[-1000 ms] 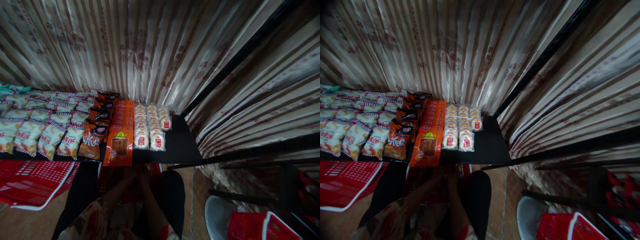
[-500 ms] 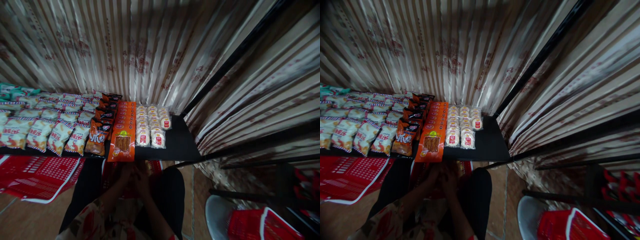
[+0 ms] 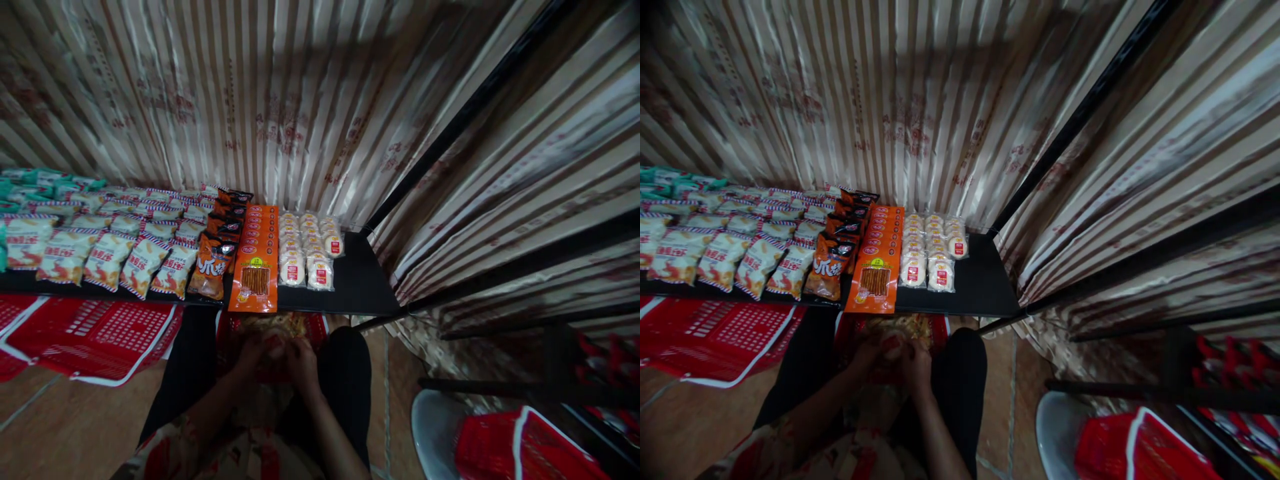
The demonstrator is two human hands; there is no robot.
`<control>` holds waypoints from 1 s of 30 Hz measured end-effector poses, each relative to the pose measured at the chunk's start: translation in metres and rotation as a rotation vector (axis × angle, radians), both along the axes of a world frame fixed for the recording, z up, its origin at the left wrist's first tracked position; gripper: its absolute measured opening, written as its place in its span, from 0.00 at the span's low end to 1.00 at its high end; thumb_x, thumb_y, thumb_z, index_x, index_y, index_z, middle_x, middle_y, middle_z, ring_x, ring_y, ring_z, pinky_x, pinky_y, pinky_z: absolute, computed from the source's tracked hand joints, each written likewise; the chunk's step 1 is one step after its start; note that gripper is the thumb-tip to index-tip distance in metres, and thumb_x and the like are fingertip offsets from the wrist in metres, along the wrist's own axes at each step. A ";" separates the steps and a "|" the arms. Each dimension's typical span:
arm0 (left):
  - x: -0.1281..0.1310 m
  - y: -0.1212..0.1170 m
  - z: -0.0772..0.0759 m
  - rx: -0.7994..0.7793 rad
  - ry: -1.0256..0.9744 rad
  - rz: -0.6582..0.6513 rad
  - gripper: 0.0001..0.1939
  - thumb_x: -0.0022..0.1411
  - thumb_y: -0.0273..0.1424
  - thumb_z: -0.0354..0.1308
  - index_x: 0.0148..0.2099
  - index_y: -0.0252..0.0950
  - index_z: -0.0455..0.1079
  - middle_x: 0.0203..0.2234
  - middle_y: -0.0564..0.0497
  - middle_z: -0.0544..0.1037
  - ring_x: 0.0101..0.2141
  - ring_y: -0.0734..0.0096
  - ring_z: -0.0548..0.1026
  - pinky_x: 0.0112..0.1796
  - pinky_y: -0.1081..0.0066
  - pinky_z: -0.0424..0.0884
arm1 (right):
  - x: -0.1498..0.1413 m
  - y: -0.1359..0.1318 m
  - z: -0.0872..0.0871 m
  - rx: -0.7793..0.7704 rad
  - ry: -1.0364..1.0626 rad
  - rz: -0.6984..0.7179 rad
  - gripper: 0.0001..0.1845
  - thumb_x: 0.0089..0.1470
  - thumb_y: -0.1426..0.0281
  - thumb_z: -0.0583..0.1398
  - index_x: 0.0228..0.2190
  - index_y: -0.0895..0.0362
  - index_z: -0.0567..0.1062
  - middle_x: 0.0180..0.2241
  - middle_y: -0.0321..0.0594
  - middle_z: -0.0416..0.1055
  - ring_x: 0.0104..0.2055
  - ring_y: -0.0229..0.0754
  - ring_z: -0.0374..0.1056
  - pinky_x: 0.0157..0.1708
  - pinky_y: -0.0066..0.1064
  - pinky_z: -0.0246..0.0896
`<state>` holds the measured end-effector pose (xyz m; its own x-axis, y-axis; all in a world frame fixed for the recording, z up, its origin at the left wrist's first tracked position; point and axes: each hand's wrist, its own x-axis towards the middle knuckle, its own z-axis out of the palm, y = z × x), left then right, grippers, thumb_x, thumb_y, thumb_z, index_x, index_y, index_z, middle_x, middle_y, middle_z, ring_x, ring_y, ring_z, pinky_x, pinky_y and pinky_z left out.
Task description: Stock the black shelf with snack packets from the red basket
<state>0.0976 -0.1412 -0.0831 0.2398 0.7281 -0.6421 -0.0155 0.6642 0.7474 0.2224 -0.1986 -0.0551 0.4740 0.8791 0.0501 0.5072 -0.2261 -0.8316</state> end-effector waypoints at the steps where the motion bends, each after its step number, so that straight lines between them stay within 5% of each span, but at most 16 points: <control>1: 0.000 -0.004 0.000 -0.020 -0.034 0.026 0.20 0.43 0.36 0.65 0.39 0.34 0.69 0.30 0.48 0.78 0.30 0.64 0.76 0.33 0.67 0.72 | 0.002 -0.001 0.001 0.010 -0.006 -0.010 0.10 0.46 0.69 0.54 0.24 0.55 0.76 0.26 0.39 0.70 0.30 0.41 0.67 0.33 0.31 0.63; 7: 0.001 -0.022 0.007 -0.125 -0.214 0.081 0.22 0.40 0.31 0.66 0.40 0.36 0.68 0.30 0.50 0.78 0.32 0.63 0.76 0.35 0.67 0.71 | 0.010 -0.005 0.007 0.071 -0.001 -0.067 0.10 0.45 0.71 0.54 0.26 0.55 0.75 0.28 0.40 0.71 0.33 0.41 0.68 0.36 0.31 0.63; 17: 0.009 -0.022 0.023 0.001 -0.046 -0.084 0.16 0.34 0.29 0.66 0.30 0.34 0.69 0.25 0.50 0.76 0.32 0.62 0.75 0.36 0.65 0.70 | 0.024 -0.009 0.019 0.150 0.077 -0.187 0.12 0.45 0.68 0.55 0.33 0.56 0.74 0.37 0.43 0.70 0.40 0.42 0.68 0.42 0.33 0.64; 23: 0.025 -0.021 0.045 0.063 -0.176 -0.061 0.18 0.34 0.33 0.66 0.31 0.35 0.67 0.24 0.52 0.76 0.27 0.66 0.75 0.32 0.67 0.70 | 0.026 -0.008 0.030 0.160 0.383 -0.265 0.29 0.47 0.61 0.56 0.50 0.59 0.62 0.41 0.46 0.70 0.36 0.41 0.71 0.34 0.29 0.68; 30: 0.056 -0.025 0.082 0.146 -0.212 -0.047 0.19 0.38 0.36 0.64 0.34 0.35 0.66 0.27 0.50 0.77 0.30 0.66 0.75 0.34 0.68 0.69 | 0.032 -0.019 0.046 0.137 0.478 -0.236 0.25 0.48 0.56 0.56 0.45 0.57 0.66 0.36 0.43 0.74 0.36 0.43 0.72 0.35 0.31 0.68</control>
